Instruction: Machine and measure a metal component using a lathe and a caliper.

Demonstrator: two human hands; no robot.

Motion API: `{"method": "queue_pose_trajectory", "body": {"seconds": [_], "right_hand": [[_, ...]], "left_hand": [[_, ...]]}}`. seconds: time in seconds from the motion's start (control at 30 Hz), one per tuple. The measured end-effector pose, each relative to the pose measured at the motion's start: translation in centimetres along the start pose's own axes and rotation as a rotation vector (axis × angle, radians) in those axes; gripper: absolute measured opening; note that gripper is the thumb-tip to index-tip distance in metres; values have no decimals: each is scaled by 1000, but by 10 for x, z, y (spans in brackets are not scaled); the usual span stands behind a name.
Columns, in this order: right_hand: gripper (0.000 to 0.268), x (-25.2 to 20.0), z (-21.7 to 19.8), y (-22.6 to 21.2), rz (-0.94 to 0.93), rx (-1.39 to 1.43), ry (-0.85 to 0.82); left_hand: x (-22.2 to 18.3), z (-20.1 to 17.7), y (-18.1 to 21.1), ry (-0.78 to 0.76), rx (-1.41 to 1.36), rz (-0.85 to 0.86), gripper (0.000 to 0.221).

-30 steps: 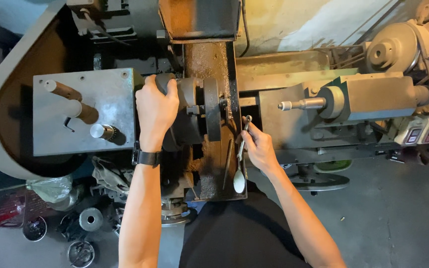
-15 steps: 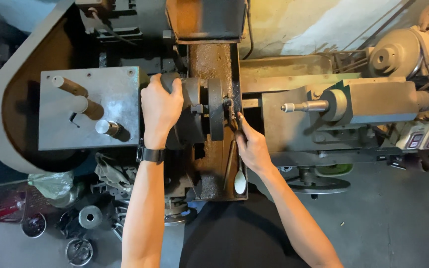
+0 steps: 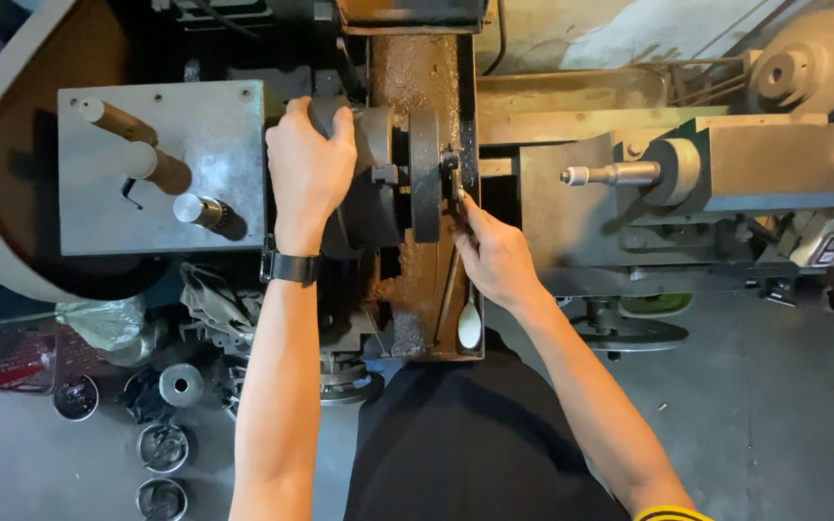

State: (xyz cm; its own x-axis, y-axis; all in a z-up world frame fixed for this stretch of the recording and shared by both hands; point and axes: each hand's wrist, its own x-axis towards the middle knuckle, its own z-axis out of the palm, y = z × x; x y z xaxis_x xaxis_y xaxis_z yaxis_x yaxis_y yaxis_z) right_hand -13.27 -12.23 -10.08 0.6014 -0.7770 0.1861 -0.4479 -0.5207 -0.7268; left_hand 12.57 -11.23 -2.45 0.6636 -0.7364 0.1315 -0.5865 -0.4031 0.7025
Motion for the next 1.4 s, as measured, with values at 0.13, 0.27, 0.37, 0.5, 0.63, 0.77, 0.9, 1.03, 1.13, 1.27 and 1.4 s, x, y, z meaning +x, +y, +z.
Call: {"method": "queue_pose_trajectory", "body": {"seconds": [0.13, 0.27, 0.37, 0.5, 0.63, 0.77, 0.9, 1.03, 1.13, 1.27, 1.4], "right_hand": [[50, 3, -13, -15, 93, 102, -72], [48, 0, -6, -8, 59, -6, -38], [42, -3, 11, 9, 39, 27, 69], [40, -11, 13, 21, 157, 166, 236], [42, -20, 6, 26, 256, 169, 199], [41, -27, 3, 23, 297, 154, 147], [44, -29, 2, 12, 220, 235, 107], [46, -20, 9, 9, 190, 167, 129], [45, -9, 10, 0, 149, 231, 133], [45, 0, 15, 6, 85, 192, 131], [51, 8, 9, 0, -57, 126, 102]], "left_hand": [[2, 1, -1, 26, 39, 38, 53], [-1, 4, -4, 24, 5, 45, 52], [-1, 5, -4, 38, 12, 62, 52], [-16, 1, -5, 31, 5, 47, 49], [-56, -1, -11, 136, -87, 233, 44], [-84, -2, -16, 213, -269, 327, 50], [-67, 3, -29, 299, -55, 489, 56], [-13, 7, -12, 173, 39, 437, 54], [-1, 3, 6, -83, 131, 24, 54], [-16, 3, -2, 19, 74, 52, 48], [-29, 2, -2, 121, -1, 134, 44]]}}
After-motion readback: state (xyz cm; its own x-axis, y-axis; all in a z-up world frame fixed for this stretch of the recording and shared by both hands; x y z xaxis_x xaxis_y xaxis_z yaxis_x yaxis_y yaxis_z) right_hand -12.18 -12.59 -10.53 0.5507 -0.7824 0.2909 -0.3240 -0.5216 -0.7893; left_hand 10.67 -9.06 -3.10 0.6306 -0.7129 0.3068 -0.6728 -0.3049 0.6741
